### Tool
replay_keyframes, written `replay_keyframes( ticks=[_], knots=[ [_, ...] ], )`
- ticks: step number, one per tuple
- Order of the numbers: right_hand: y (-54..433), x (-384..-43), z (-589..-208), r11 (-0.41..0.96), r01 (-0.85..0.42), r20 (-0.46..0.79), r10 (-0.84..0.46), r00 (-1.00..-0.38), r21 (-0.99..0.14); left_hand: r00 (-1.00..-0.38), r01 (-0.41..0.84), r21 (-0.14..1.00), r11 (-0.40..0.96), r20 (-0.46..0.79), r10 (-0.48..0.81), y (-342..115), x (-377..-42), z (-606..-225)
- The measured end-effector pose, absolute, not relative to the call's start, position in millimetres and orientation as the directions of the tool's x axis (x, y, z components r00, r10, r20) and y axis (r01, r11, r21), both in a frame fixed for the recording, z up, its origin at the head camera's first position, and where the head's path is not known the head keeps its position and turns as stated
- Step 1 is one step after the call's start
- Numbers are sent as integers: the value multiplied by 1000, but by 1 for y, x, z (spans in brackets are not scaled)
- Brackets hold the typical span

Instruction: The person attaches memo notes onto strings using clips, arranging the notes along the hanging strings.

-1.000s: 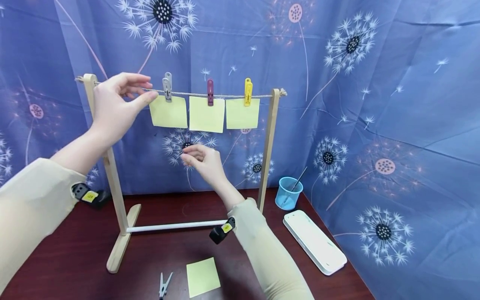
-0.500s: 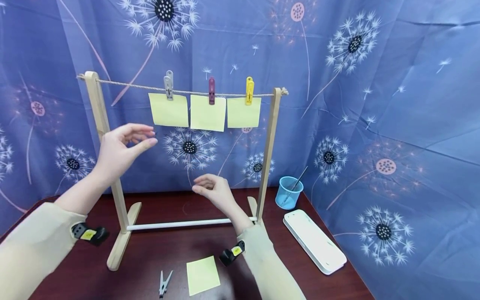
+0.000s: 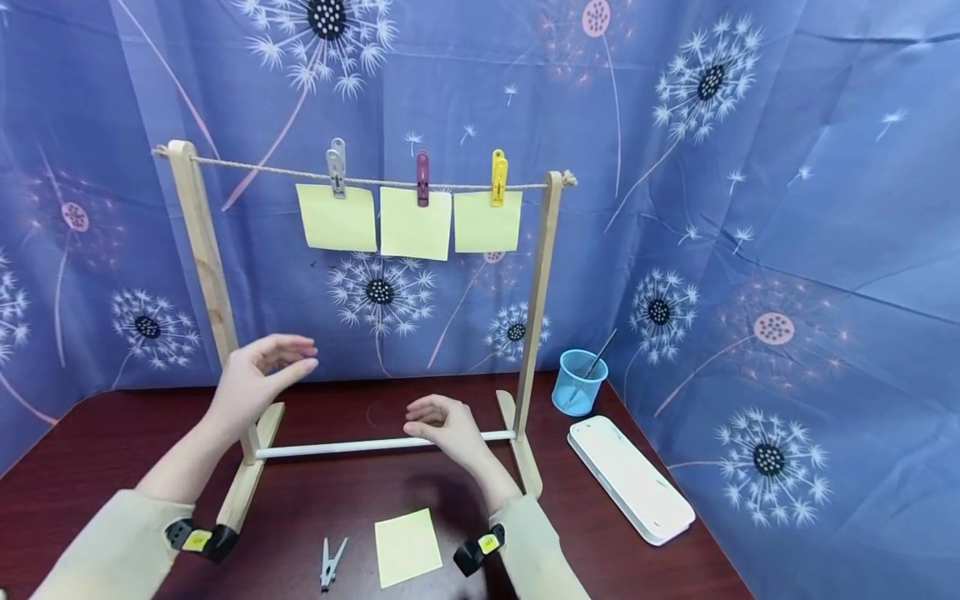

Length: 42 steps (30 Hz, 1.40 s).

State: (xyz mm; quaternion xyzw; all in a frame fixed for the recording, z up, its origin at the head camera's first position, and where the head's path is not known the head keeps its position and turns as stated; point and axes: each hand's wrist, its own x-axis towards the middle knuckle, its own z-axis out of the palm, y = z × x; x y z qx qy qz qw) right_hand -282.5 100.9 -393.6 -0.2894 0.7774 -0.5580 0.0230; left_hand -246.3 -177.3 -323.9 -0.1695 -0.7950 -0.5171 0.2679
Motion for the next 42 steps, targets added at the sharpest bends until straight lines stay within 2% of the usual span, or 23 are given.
replay_keyframes(
  ticks=[3,10,17,26,31,42],
  knots=[
    [105,-274,-397,220,-410,264,-487,-832,-885,-835,518,775,362,550,17,-176,-244,-346],
    [111,-284,-435,227,-392,246,-484,-840,-892,-892,444,840,311,447,67,-178,-240,-397],
    [108,-284,-453,280,-425,222,-543,-809,-861,-925,347,895,281,277,261,-185,-241,-434],
    [105,-281,-459,372,-466,143,-639,-756,-803,-861,275,930,245,126,492,-193,-237,-453],
    [110,-282,-459,367,-451,81,-696,-713,-814,-784,255,940,226,64,618,-193,-236,-454],
    [122,-283,-454,394,-442,-18,-762,-647,-806,-662,254,931,262,-30,749,-193,-232,-457]
  ],
)
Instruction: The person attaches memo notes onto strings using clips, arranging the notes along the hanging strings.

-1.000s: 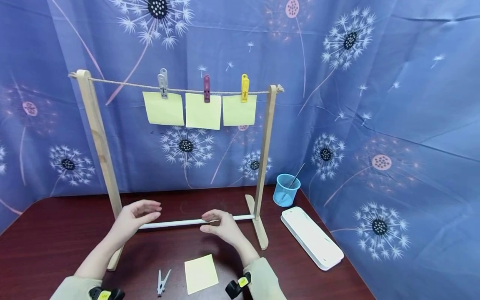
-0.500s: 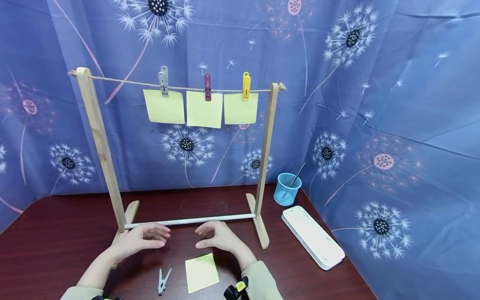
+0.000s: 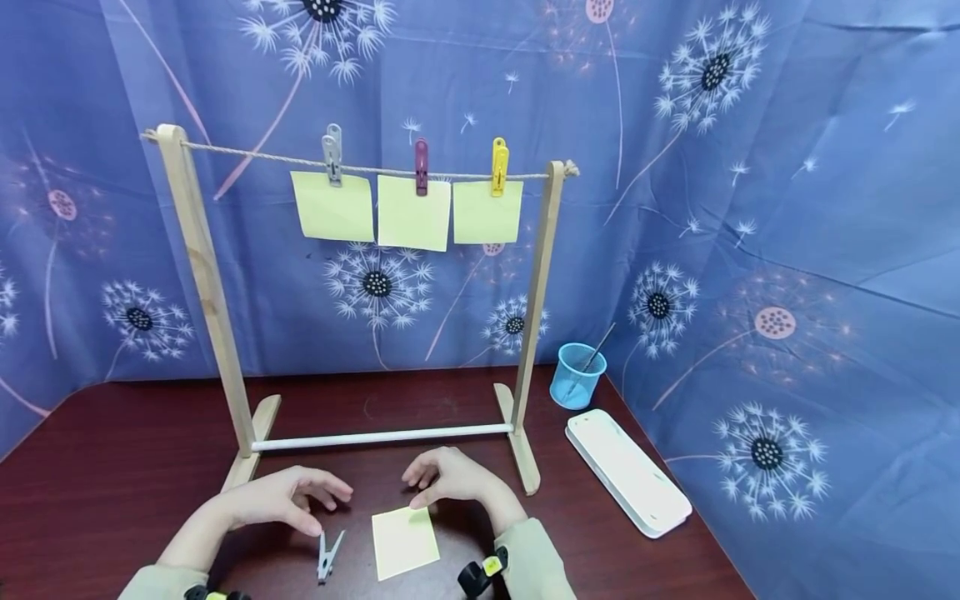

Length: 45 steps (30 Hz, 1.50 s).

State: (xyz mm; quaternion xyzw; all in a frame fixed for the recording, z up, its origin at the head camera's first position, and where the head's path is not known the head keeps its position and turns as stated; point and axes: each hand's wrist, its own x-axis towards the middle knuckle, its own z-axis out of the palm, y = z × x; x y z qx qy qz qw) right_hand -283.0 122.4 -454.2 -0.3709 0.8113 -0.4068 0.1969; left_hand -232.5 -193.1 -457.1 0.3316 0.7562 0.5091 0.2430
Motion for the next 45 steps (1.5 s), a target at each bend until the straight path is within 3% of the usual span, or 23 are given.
replay_keyframes(
  ticks=[10,21,31,45],
  knots=[
    [129,-286,-455,435,-477,-50,-776,-628,-764,-565,429,869,246,45,824,-187,-236,-464],
    [128,-280,-458,541,-426,-108,-700,-706,-725,-519,410,883,231,17,855,-185,-234,-467],
    [124,-279,-458,564,-466,-106,-707,-700,-682,-432,473,858,203,25,901,-181,-235,-468],
    [123,-280,-462,564,-489,-86,-708,-701,-665,-445,513,829,225,33,895,-180,-236,-471]
  ],
)
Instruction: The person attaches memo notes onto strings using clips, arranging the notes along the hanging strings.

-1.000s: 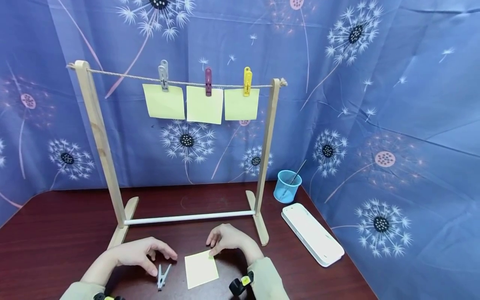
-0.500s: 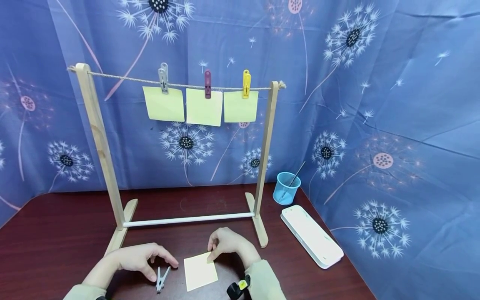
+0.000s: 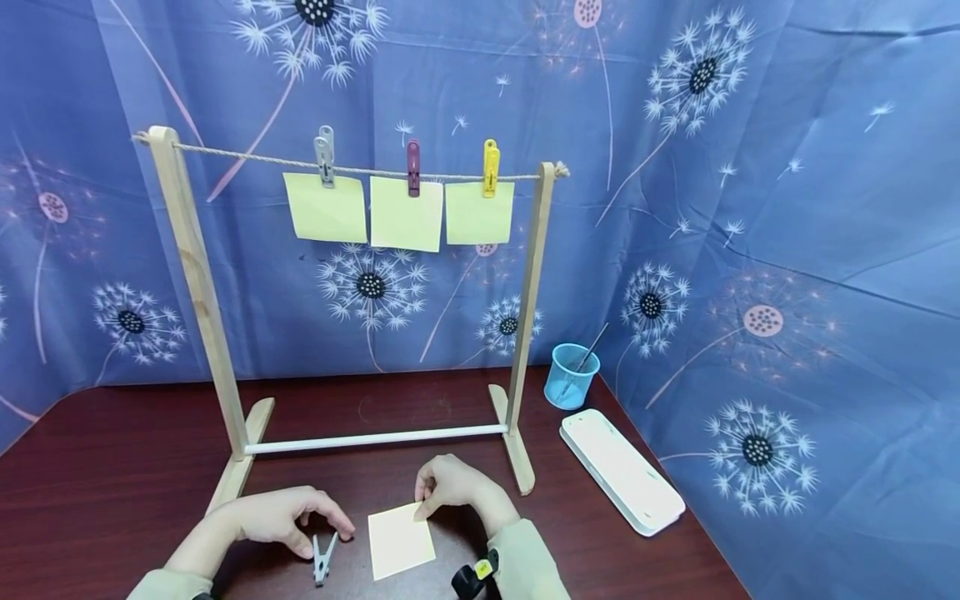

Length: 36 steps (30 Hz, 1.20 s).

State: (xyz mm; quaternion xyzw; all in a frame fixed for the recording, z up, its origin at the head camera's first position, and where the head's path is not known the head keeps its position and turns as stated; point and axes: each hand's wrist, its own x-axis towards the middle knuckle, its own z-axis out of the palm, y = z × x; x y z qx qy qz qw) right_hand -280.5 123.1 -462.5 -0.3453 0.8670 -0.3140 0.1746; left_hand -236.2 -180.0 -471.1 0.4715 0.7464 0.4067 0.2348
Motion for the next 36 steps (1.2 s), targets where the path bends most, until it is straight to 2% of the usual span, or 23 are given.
replay_keyframes(
  ticks=[8,18,28,32,36],
  knots=[
    [126,-281,-460,517,-490,-59,-728,-683,-702,-458,499,841,211,50,887,-180,-235,-471],
    [126,-282,-460,549,-440,-21,-642,-766,-711,-528,474,844,250,45,848,-181,-237,-473],
    [127,-283,-460,556,-466,10,-635,-772,-688,-558,466,840,278,36,829,-181,-234,-471],
    [127,-283,-460,523,-412,-5,-623,-782,-746,-562,447,846,289,15,827,-182,-235,-472],
    [129,-282,-461,453,-287,-59,-610,-790,-844,-566,455,837,303,10,824,-183,-235,-473]
  ],
)
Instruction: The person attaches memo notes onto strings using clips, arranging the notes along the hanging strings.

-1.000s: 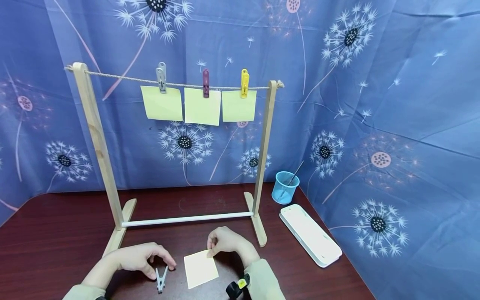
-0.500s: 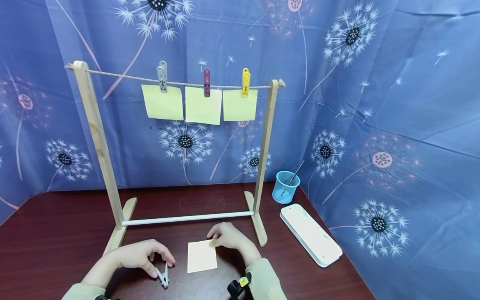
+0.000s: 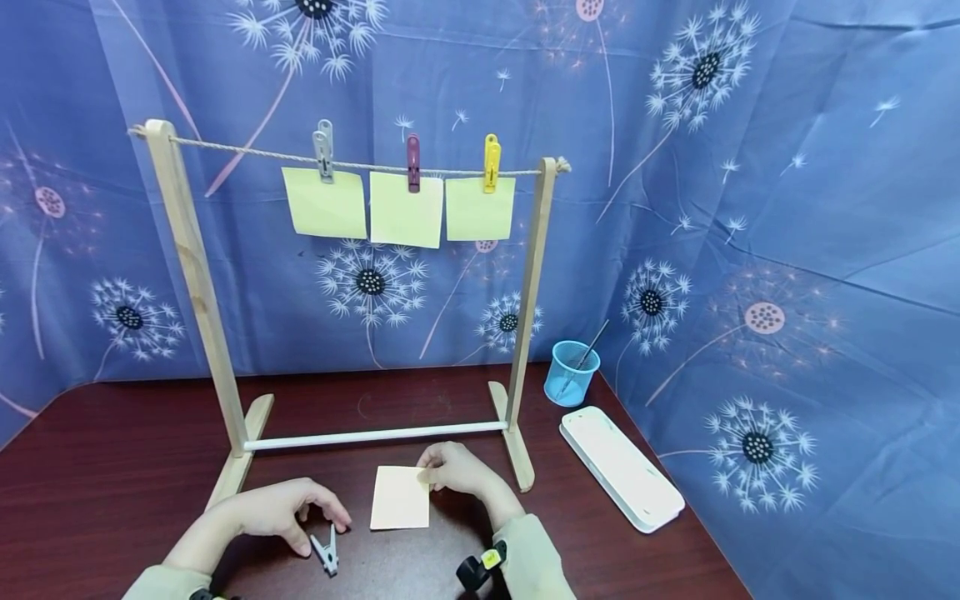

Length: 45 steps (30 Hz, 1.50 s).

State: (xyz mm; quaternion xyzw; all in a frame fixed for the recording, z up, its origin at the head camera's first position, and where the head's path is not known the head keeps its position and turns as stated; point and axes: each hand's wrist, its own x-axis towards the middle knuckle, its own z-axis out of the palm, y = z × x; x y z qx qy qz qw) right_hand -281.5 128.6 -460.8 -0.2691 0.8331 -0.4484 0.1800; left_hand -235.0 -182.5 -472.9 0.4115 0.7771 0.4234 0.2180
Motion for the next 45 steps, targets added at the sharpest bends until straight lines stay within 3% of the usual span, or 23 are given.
replay_keyframes(
  ticks=[5,12,21,36,45],
  knots=[
    [129,-281,-463,403,-169,-116,-593,-797,-899,-573,473,822,317,14,819,-182,-236,-473],
    [130,-283,-465,387,-136,-127,-581,-804,-912,-573,445,850,282,27,819,-182,-235,-471],
    [131,-284,-468,370,-127,-128,-590,-797,-920,-578,268,948,174,13,816,-183,-233,-465],
    [130,-282,-466,365,-147,-84,-546,-834,-919,-753,143,990,5,105,650,-185,-234,-457],
    [129,-282,-466,367,-144,-86,-543,-836,-919,-937,53,991,122,7,348,-187,-237,-455]
  ],
)
